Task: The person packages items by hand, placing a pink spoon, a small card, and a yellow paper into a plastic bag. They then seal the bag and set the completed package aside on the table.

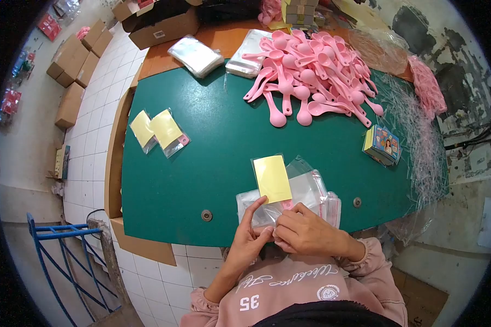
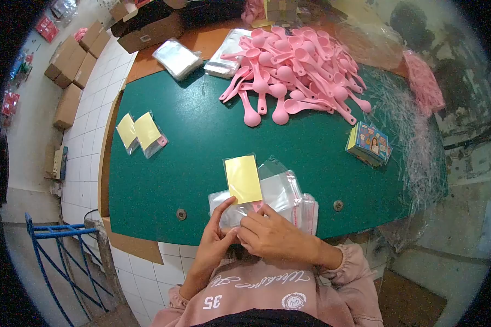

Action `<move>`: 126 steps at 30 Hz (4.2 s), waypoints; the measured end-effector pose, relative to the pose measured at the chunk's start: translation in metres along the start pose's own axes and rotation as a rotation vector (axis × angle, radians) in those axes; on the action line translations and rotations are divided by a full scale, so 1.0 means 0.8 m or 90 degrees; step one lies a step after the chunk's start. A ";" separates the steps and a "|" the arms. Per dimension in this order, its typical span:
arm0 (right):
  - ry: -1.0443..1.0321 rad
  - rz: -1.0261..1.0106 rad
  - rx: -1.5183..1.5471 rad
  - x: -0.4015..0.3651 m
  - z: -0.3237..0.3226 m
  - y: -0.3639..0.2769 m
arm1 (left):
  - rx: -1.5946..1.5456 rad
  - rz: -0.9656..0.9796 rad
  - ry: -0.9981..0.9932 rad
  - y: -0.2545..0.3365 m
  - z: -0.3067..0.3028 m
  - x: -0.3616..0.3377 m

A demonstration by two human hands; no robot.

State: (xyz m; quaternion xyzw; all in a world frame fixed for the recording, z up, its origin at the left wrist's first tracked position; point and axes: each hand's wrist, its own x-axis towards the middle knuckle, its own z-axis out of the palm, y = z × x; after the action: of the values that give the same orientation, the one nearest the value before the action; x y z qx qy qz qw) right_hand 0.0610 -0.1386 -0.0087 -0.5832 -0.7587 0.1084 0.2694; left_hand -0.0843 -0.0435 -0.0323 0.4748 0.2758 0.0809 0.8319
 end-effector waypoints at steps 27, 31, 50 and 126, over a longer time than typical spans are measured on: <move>0.100 0.361 -0.362 -0.085 -0.143 0.165 | 0.449 0.127 -0.032 0.044 0.046 0.016; 0.007 0.370 -0.512 -0.076 -0.122 0.188 | 0.434 0.157 -0.075 0.042 0.055 0.014; 0.006 0.287 -0.216 -0.026 -0.158 0.151 | 0.594 0.281 -0.069 0.058 0.065 0.023; 0.202 0.532 0.535 -0.069 0.000 -0.011 | 0.414 0.225 0.105 -0.007 0.019 -0.016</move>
State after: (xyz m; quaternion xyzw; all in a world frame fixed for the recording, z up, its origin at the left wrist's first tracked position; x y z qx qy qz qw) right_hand 0.0635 -0.1932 -0.0204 -0.6843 -0.3090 0.4066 0.5205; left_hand -0.0876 -0.0633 -0.0261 0.7462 0.2667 0.1696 0.5859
